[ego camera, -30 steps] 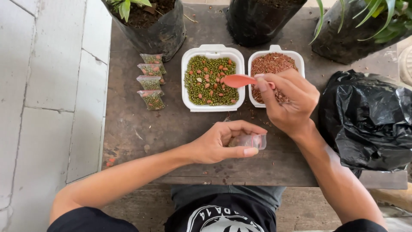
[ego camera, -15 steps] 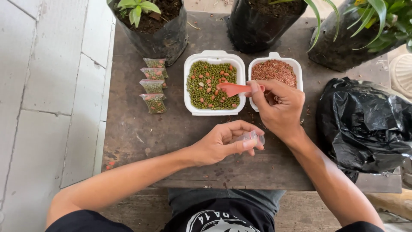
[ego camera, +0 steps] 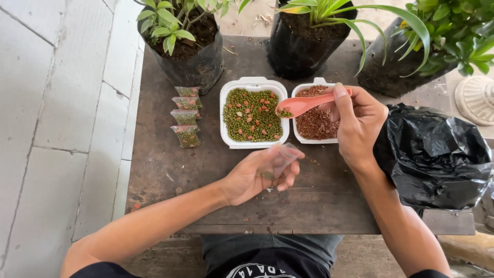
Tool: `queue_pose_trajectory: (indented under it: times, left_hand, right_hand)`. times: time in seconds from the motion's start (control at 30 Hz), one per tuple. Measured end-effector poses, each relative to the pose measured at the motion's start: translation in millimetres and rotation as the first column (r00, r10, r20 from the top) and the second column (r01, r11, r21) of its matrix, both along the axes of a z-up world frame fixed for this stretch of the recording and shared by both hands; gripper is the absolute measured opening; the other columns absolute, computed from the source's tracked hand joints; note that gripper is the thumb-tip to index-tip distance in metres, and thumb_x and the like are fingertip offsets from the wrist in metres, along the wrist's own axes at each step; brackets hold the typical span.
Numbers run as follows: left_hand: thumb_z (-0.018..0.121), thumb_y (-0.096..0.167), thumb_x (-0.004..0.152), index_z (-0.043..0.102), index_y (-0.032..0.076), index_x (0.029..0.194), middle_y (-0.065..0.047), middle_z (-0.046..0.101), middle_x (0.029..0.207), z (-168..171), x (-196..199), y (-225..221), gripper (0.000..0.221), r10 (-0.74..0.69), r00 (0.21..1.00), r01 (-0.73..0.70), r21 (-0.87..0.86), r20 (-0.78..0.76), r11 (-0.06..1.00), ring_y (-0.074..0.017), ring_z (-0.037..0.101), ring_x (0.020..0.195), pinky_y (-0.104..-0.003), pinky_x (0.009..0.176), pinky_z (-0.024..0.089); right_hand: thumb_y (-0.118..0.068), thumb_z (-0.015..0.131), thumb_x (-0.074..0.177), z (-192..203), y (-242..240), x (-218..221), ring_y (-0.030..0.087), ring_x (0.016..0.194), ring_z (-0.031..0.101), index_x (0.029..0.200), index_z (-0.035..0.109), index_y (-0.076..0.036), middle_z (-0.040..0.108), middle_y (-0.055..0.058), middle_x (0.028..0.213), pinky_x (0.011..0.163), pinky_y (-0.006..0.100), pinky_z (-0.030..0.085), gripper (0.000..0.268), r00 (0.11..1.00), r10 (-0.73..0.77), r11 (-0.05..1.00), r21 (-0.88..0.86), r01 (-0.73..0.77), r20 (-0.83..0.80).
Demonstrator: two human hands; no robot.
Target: Scooping seeds from trays into small plastic bags using a spoon and sealing the bags for storage or sale.
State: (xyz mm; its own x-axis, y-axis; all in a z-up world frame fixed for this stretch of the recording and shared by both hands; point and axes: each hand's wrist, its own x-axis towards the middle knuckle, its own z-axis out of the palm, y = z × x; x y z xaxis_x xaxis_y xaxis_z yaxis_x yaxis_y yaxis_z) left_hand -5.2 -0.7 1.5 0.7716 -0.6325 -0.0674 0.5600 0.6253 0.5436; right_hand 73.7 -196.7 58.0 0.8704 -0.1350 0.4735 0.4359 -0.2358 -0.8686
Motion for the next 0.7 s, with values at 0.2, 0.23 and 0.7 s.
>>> queue_pose_trajectory:
  times: [0.2,0.23,0.7]
  left_hand:
    - [0.033,0.048,0.113,0.058,0.002,0.14,-0.012,0.06,0.099,-3.7,2.7,5.7,0.059,-0.085,0.993,0.078,-0.085,-0.084,0.993,-0.018,0.057,0.08,-0.03,0.07,0.049]
    - [0.033,0.048,0.113,0.058,0.002,0.14,-0.012,0.06,0.099,-4.2,2.5,5.7,0.059,-0.086,0.993,0.079,-0.085,-0.086,0.993,-0.018,0.057,0.08,-0.03,0.07,0.049]
    - [0.035,0.044,0.113,0.051,0.002,0.141,-0.011,0.052,0.101,-5.6,4.9,4.7,0.054,-0.084,0.992,0.075,-0.1,-0.093,0.992,-0.0182,0.053,0.082,-0.031,0.073,0.046]
  right_hand:
    - [-0.012,0.06,0.112,-9.1,-5.8,1.7,0.009,0.051,0.05,0.097,0.073,0.005,0.067,0.015,0.066,0.05,0.018,0.037,0.026,0.999,0.001,0.993,0.117,0.005,-0.051]
    - [-0.012,0.06,0.112,-8.2,-5.7,0.5,0.009,0.051,0.05,0.097,0.073,0.005,0.067,0.015,0.066,0.05,0.018,0.037,0.026,0.999,0.0,0.993,0.117,0.006,-0.053]
    - [-0.006,0.06,0.111,-11.6,-12.4,-6.6,0.014,0.047,0.051,0.089,0.07,0.008,0.061,0.016,0.058,0.05,0.022,0.041,0.028,0.995,0.1,0.994,0.041,-0.1,-0.002]
